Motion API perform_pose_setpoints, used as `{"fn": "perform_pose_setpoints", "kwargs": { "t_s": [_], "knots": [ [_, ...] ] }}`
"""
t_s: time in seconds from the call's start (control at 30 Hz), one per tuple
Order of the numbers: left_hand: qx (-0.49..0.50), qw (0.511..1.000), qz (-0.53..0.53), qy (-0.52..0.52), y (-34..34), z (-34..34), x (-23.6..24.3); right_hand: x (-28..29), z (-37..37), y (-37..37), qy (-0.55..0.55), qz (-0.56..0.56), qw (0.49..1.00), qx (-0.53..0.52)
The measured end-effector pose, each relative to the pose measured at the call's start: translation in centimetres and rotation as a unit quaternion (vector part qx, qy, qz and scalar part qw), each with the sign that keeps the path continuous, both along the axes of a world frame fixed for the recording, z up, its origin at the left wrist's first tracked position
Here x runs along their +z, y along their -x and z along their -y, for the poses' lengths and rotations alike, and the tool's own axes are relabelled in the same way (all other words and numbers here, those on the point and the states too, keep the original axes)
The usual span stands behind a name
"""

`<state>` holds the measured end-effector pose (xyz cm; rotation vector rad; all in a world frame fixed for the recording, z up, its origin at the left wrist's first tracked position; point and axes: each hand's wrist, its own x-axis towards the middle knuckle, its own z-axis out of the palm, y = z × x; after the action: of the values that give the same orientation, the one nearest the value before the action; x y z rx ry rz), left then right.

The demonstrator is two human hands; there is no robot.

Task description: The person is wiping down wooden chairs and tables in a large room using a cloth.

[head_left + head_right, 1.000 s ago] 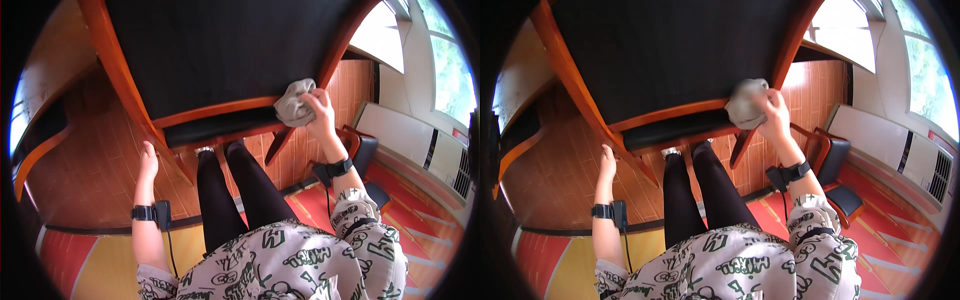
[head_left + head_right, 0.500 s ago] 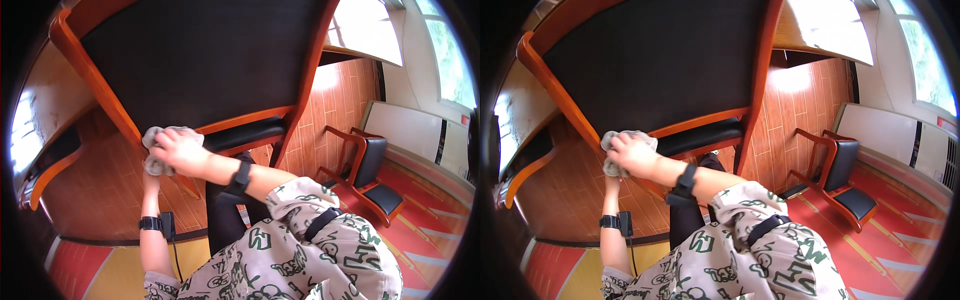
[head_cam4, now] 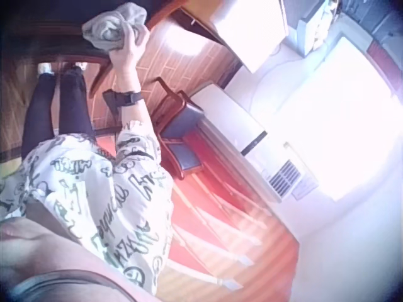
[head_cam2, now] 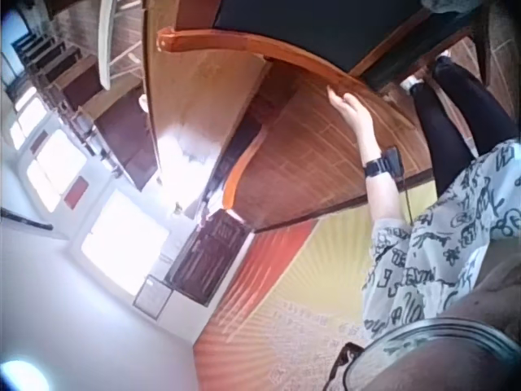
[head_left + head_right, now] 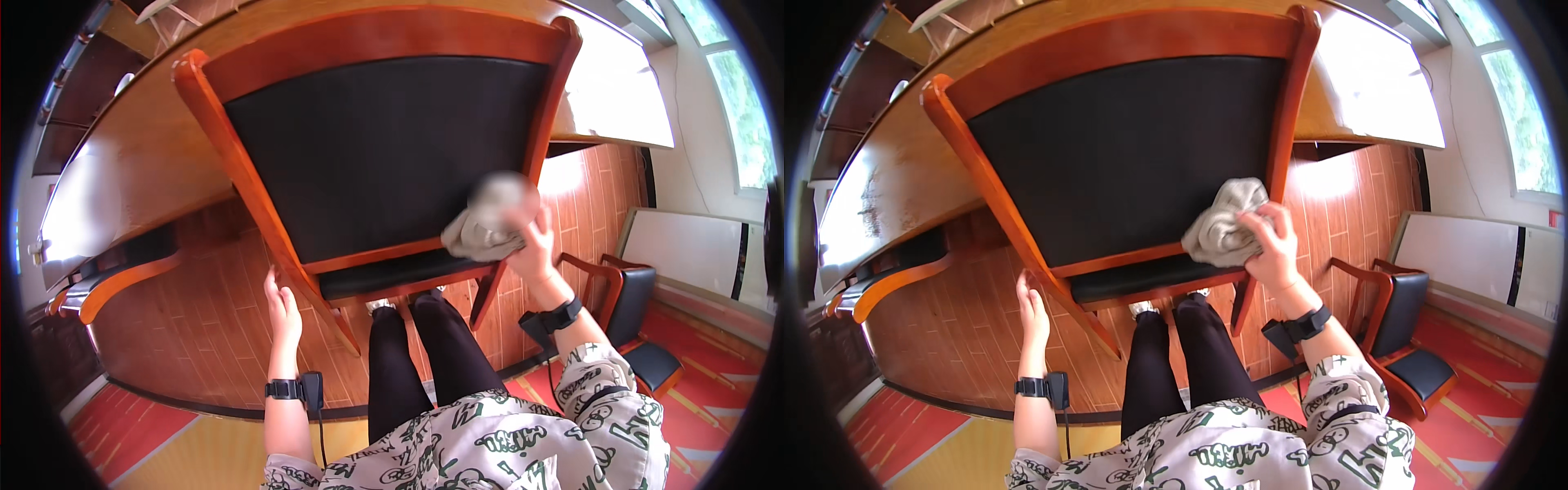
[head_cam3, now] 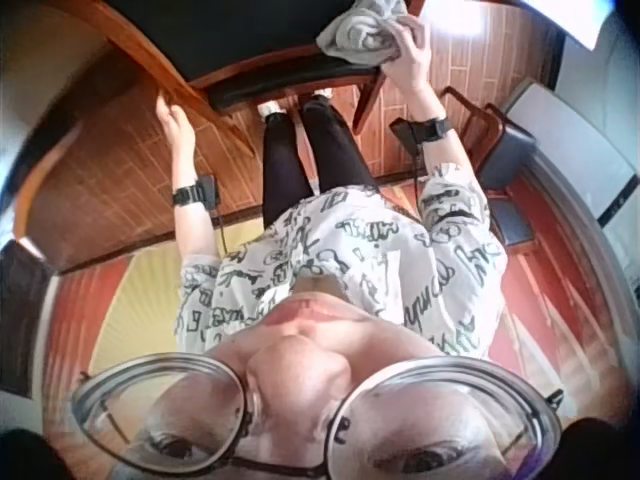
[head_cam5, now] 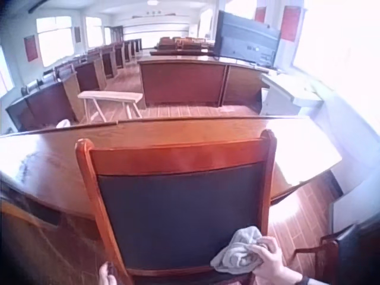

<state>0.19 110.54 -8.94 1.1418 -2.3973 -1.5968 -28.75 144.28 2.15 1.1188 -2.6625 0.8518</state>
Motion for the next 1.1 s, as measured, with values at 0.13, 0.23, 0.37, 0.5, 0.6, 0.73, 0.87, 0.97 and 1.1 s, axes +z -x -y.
{"fn": "perform_pose_setpoints", "kwargs": {
  "t_s": [0.13,0.23,0.37,0.5,0.6,0.73,0.87,0.97,1.1],
  "knots": [
    [-0.057,0.984,-0.097,0.141,5.1,2.5,5.3,5.8,7.7,6.9,0.109,-0.143,0.983,-0.022],
    [-0.107,0.975,0.013,0.193,8.2,3.5,5.7,9.2,15.6,11.2,0.154,-0.205,0.967,0.009],
    [-0.052,0.985,-0.005,0.165,8.6,2.4,5.4,11.4,25.7,8.8,0.154,-0.159,0.965,0.141],
    [-0.072,0.983,0.006,0.166,8.6,2.9,6.0,8.8,33.3,2.4,0.104,-0.109,0.950,0.275],
    [-0.069,0.983,-0.012,0.172,8.9,2.5,6.1,6.9,31.1,2.7,0.111,-0.017,0.953,0.281],
    [-0.060,0.985,0.011,0.161,8.6,2.3,6.7,5.2,25.3,1.5,-0.083,-0.008,0.925,0.371],
    [-0.055,0.984,-0.017,0.168,9.4,1.9,5.9,7.3,16.6,3.8,-0.094,0.011,0.949,0.301],
    [-0.047,0.982,-0.031,0.182,8.7,1.9,6.0,14.4,13.8,7.8,0.009,-0.072,0.985,0.156],
    [-0.031,0.974,-0.089,0.208,8.5,1.8,5.4,16.6,14.4,18.6,-0.083,-0.287,0.950,0.092]
  ]
}}
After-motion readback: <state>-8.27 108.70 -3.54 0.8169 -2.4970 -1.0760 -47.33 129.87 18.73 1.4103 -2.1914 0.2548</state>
